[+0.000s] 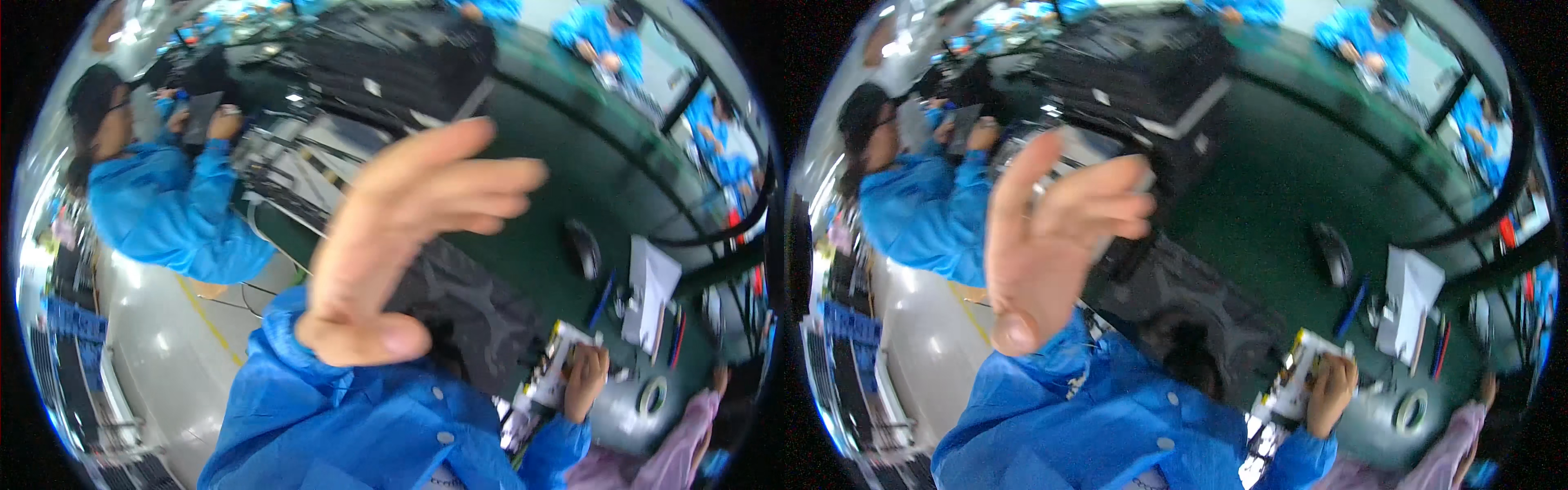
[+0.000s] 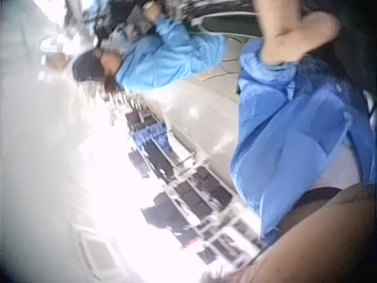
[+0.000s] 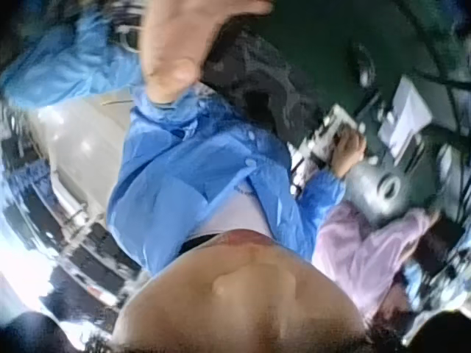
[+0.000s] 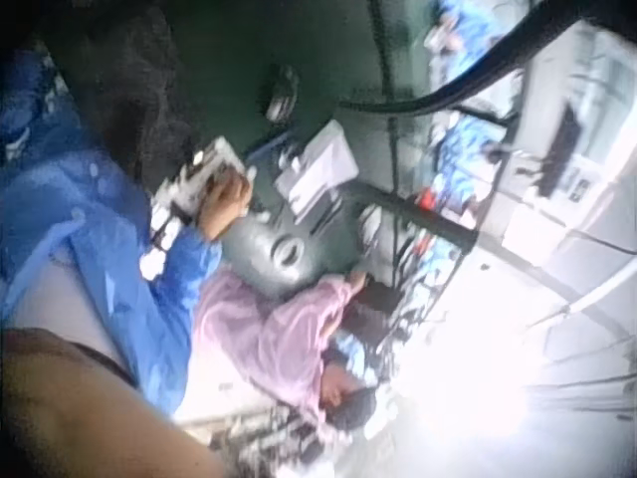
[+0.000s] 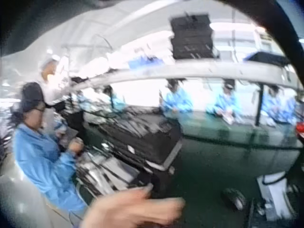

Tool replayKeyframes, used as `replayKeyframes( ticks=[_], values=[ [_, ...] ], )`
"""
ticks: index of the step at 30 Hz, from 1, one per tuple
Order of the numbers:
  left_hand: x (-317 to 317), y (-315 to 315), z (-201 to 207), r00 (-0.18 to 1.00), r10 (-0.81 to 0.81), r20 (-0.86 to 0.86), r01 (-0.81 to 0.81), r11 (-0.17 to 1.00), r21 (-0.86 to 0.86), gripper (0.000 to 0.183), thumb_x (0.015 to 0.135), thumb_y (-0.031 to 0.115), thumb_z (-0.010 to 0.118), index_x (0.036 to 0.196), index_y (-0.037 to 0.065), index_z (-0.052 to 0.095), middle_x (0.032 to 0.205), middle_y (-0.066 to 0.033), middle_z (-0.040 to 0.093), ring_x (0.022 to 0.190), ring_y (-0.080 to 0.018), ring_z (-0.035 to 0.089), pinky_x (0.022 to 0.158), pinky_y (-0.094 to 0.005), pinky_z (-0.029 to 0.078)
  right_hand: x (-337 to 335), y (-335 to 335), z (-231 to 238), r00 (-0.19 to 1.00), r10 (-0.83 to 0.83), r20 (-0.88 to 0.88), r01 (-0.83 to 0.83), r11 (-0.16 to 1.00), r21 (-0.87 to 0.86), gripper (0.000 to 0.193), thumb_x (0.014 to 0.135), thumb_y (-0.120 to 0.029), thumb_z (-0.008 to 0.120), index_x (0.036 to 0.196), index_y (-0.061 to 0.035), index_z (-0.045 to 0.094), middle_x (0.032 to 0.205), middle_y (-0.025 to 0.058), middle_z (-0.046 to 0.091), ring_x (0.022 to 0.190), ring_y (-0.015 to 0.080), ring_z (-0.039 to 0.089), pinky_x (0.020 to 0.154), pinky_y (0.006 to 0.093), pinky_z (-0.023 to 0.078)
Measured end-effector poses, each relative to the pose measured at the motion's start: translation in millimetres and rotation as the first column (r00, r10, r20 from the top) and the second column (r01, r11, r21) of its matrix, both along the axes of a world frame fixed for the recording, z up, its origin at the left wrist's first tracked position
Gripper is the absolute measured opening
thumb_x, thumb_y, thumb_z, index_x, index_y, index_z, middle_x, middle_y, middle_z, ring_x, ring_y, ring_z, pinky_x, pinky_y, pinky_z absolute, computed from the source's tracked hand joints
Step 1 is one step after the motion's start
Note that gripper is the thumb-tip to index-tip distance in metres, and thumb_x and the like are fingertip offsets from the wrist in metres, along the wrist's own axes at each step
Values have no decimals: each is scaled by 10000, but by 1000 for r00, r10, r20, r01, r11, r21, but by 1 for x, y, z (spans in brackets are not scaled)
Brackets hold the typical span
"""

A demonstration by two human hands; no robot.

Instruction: The person tests tablet screens by connecting ribbon cables to a testing device, tapping and swiping the touchscreens, peeling protective film, and disconnecting the cables.

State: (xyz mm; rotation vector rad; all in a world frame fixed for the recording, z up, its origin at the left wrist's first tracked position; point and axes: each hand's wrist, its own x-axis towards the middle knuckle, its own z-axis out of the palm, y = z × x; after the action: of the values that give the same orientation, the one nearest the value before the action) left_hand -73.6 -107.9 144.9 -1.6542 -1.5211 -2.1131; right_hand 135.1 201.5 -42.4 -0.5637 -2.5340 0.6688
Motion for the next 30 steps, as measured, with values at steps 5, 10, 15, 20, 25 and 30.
replayKeyframes(
  ticks=[5,10,15,20,25,30],
  values=[
    [21,-36,-80,872,487,-52,-487,852,-191,514,749,191,620,1162,-85,491,1187,-269,537,1095,-324,537,936,-388,415,-18,4,0,999,44,8,-44,999,30,148,867,25,510,955,26,629,1014,147,548,935,280,555,827,327,441],
    [29,-47,-119,743,597,-303,-665,609,-431,356,781,91,584,1107,-47,553,1129,-223,583,1026,-315,565,918,-383,425,-23,-2,6,999,-41,13,41,999,-2,250,817,83,487,966,-10,665,1071,134,551,905,261,570,773,325,466],
    [31,-47,-155,722,581,-376,-679,488,-549,318,807,71,576,1116,-3,577,1111,-159,610,1009,-305,579,891,-368,443,-18,-2,5,997,-65,45,65,998,0,253,814,94,502,961,-11,679,1077,112,561,912,214,584,740,302,489],
    [43,-61,-190,693,643,-328,-685,444,-577,315,845,125,540,1132,-2,571,1148,-172,584,1045,-320,555,920,-389,425,-14,0,1,998,-65,20,66,998,-25,263,812,99,497,969,-7,680,1074,107,573,931,218,590,774,305,487],
    [55,-65,-210,597,774,-209,-750,447,-487,461,872,217,495,1243,-55,461,1287,-217,462,1170,-342,462,992,-406,361,-16,-3,9,998,-47,50,45,998,54,270,815,93,496,977,-16,682,1041,107,607,936,219,599,780,302,485],
    [57,-68,-213,642,766,-41,-628,494,-602,720,850,381,532,1365,-56,281,1382,-216,352,1252,-324,383,1049,-397,296,-20,-4,6,999,-48,11,47,998,33,265,814,81,497,973,-21,684,1017,108,625,902,233,612,773,298,482]
  ],
)
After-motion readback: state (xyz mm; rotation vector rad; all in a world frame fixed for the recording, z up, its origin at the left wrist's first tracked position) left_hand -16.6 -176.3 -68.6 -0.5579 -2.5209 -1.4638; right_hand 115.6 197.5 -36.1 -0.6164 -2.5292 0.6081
